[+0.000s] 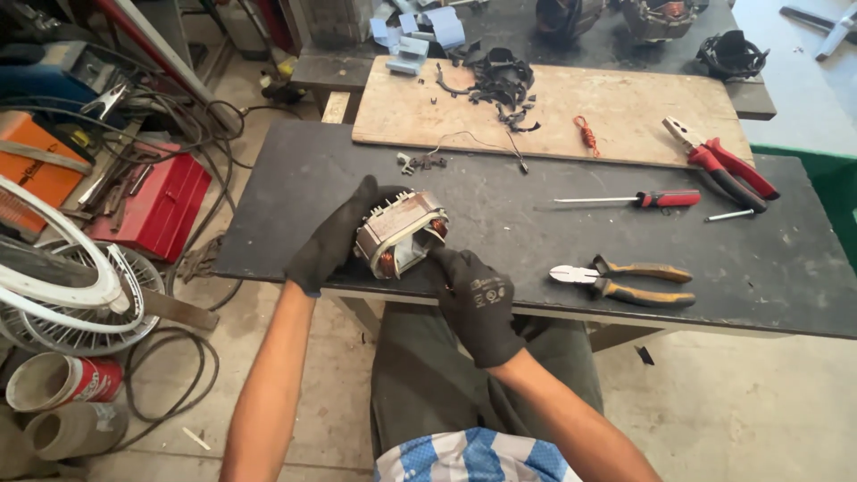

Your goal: Repairing a motor stator by unwinding copper wire and inspecting the assembly

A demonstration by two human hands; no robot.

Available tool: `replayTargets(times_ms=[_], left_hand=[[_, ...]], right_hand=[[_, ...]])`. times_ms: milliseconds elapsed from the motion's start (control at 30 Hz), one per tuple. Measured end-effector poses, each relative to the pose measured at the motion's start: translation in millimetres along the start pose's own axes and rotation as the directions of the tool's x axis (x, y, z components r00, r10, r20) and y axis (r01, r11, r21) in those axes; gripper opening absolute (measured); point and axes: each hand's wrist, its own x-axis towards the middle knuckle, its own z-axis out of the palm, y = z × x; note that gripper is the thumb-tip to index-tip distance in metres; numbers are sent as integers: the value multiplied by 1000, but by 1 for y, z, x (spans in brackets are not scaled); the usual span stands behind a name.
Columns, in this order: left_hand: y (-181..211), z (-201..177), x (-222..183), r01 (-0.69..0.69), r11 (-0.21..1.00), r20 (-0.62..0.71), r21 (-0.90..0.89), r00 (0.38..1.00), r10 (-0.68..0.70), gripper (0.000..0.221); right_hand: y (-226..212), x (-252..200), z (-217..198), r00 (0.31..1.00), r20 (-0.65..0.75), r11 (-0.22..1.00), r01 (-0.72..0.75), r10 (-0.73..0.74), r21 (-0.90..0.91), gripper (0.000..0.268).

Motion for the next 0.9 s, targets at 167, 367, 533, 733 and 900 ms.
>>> replayTargets(times_ms=[167,367,533,733,900], left_hand=[[-31,-51,54,-203,953,188,225,969,162,52],[-14,-61,103,-314,869,510,382,856,85,49],[-77,-104,201,-591,746,774,308,612,165,57],[-66,-93,180,-645,664,734,378,646,209,57],[-74,-94,196,-703,476,718,529,669,190,89]], right_hand=[[-14,10,13,978,-183,994,103,-97,28,20],[0,13,37,929,-369,997,64,-41,50,20],[4,13,48,927,-374,996,64,-37,62,22],[-5,16,52,929,-365,992,100,-66,74,19],[-16,11,30,955,-289,990,98,-64,105,18]])
